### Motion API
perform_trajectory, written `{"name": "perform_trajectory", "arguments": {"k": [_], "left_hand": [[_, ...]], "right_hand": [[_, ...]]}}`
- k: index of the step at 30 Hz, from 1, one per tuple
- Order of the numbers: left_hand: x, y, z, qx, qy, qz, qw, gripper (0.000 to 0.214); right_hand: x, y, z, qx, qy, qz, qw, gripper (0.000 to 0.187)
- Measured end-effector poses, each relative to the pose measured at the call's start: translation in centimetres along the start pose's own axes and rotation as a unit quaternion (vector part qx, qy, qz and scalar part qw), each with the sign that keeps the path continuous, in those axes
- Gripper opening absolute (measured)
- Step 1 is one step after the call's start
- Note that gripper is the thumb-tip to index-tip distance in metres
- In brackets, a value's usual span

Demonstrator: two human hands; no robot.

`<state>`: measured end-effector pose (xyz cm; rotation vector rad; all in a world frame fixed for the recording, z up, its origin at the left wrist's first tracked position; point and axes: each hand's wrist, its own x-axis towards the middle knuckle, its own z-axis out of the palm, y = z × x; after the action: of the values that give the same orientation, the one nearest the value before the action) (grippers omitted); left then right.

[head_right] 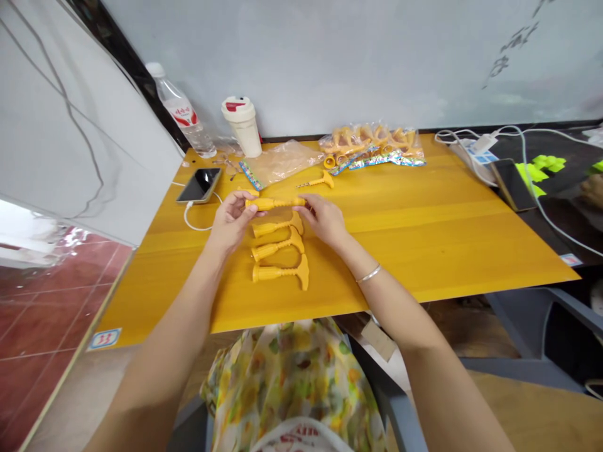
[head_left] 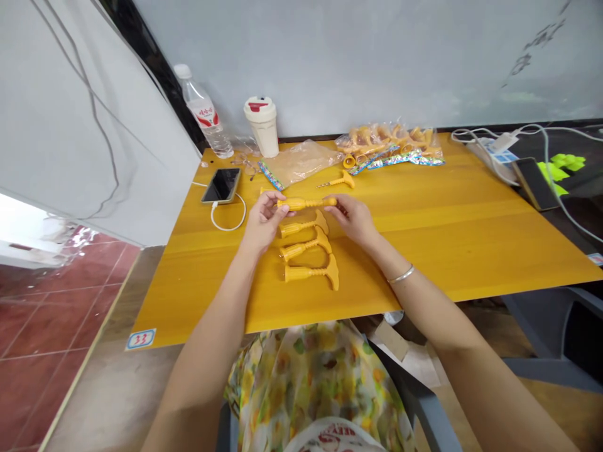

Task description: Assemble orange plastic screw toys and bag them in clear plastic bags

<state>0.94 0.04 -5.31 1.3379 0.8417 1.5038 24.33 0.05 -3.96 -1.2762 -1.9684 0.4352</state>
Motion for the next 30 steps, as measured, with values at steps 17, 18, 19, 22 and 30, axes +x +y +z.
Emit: {"name": "perform_trajectory", "arguments": {"k": [17,18,19,22,30], "left_hand": [[0.7,-0.8,-2.3,0.098,0.096,-0.101,0.985,0.034],[0.6,-0.8,-2.3,0.133,0.078,-0.112,0.982,0.03],[0.4,-0.8,-2.3,0.165,0.059,-0.12,0.977,0.026],[0.2,-0.7,-2.5,0.227,0.004,-0.127,0.966,0.015],[0.0,-0.5,-2.5,0.226,-0.041,-0.147,0.962,0.021]], "right_hand": [[-0.9,-1.4,0.0,-0.204,-0.221,-0.115,0.947,0.025],[-0.9,-1.7,-0.2,-0.205,-0.232,-0.112,0.944,0.024],[-0.9,-1.8,-0.4,-0.202,-0.24,-0.11,0.943,0.023],[-0.7,-1.8,-0.8,-0.181,-0.263,-0.102,0.942,0.02],[-0.1,-0.6,-1.0,-0.176,-0.192,-0.074,0.962,0.026]]}}
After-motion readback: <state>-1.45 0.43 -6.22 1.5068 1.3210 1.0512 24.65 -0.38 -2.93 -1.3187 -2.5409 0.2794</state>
